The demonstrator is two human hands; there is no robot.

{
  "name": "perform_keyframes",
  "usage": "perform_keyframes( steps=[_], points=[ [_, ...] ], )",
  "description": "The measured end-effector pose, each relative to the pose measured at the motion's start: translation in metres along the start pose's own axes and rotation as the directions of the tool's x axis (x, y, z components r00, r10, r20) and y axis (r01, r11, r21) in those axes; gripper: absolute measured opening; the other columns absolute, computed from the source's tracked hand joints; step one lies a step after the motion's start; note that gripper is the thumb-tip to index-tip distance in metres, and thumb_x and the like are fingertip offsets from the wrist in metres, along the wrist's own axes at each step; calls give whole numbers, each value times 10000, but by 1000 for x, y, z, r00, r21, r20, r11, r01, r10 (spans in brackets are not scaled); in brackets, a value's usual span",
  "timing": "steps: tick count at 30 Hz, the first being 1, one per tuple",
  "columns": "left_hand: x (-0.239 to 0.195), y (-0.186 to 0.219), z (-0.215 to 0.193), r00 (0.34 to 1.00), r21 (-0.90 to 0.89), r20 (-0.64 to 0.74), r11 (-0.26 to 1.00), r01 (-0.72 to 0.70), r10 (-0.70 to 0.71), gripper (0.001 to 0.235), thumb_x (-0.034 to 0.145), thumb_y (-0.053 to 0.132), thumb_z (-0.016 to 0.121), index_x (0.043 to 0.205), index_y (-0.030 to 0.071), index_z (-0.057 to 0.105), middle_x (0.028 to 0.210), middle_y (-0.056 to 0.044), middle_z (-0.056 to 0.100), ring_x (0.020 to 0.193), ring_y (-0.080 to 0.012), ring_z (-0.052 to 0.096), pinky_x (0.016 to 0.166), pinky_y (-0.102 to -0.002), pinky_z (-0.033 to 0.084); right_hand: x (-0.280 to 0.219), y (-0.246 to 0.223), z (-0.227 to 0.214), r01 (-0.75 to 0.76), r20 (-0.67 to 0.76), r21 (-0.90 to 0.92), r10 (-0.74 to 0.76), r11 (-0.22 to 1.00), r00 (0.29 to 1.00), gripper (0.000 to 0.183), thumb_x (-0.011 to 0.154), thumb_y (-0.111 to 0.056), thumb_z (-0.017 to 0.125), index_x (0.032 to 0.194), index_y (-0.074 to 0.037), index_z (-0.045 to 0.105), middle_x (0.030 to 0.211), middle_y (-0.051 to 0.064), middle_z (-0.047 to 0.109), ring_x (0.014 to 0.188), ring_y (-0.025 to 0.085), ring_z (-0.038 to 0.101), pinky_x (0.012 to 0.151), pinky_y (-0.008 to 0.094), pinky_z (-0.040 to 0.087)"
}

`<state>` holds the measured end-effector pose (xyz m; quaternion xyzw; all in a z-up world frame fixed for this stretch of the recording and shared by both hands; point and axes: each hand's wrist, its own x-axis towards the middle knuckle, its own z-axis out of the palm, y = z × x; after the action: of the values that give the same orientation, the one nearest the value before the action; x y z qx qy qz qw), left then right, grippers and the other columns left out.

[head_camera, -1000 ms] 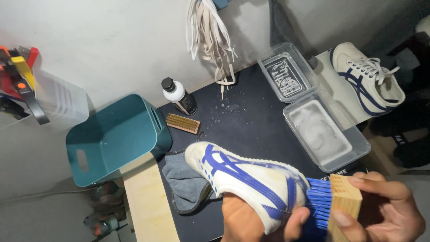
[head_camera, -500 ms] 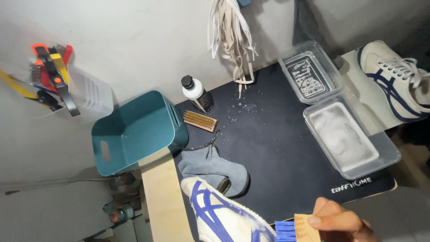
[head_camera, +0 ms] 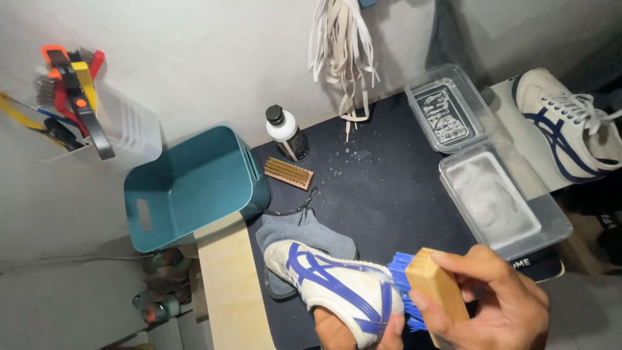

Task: The person scrubs the sole and upper of a white and blue sneaker using a blue-bristled brush. They rotate the shoe to clean different areas, including the toe and sides, while holding it with their left hand.

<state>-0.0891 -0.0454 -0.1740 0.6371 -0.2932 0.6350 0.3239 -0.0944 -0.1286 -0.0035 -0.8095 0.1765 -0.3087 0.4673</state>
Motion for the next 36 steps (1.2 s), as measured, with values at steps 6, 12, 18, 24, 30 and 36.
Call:
perform_keyframes(
  steps=[6,12,18,24,30,36],
  points=[
    [1,-56,-13,997,-63,-61,997,37,-41,158,827,283,733,953,316,644,776,18,424,537,-122,505,486,-333,503,32,14,-8,73,281,87,-95,994,955,420,685,-168,875,1073,-71,743,695,-4,546,592,87,447,575,179,434],
    [40,-66,18,929,-345,-168,902,259,-331,157,719,205,757,673,206,607,582,27,471,432,-122,521,415,-319,412,1,44,-10,-30,274,179,-20,983,961,444,620,-123,868,1043,-72,748,653,1,488,552,74,414,531,180,407],
    [40,-62,3,931,-279,-10,895,349,-366,297,675,275,821,778,193,555,579,35,549,461,-121,546,502,-313,483,-23,43,-13,-108,155,187,79,976,985,388,585,-114,824,955,-57,725,598,16,401,530,77,401,524,196,372],
    [11,-71,12,981,-227,-192,974,-6,-38,91,796,213,712,870,262,696,808,15,486,513,-110,533,462,-345,455,5,46,-7,-68,185,209,29,976,982,422,646,-111,836,1040,-21,716,668,5,491,567,71,435,578,184,405],
    [-3,-87,4,923,59,-320,977,-207,215,236,788,195,705,965,351,724,907,-32,407,567,-131,400,458,-292,380,14,37,2,-72,260,281,-3,957,966,415,690,-115,830,1075,-21,708,690,-6,480,602,70,439,584,182,409],
    [0,-59,-23,909,-19,-48,911,413,-413,317,659,416,841,799,274,594,758,23,371,575,-168,433,491,-347,397,-22,64,8,-44,152,379,-15,924,988,418,659,-150,817,1039,-38,682,662,3,508,565,65,439,552,176,382]
  ],
)
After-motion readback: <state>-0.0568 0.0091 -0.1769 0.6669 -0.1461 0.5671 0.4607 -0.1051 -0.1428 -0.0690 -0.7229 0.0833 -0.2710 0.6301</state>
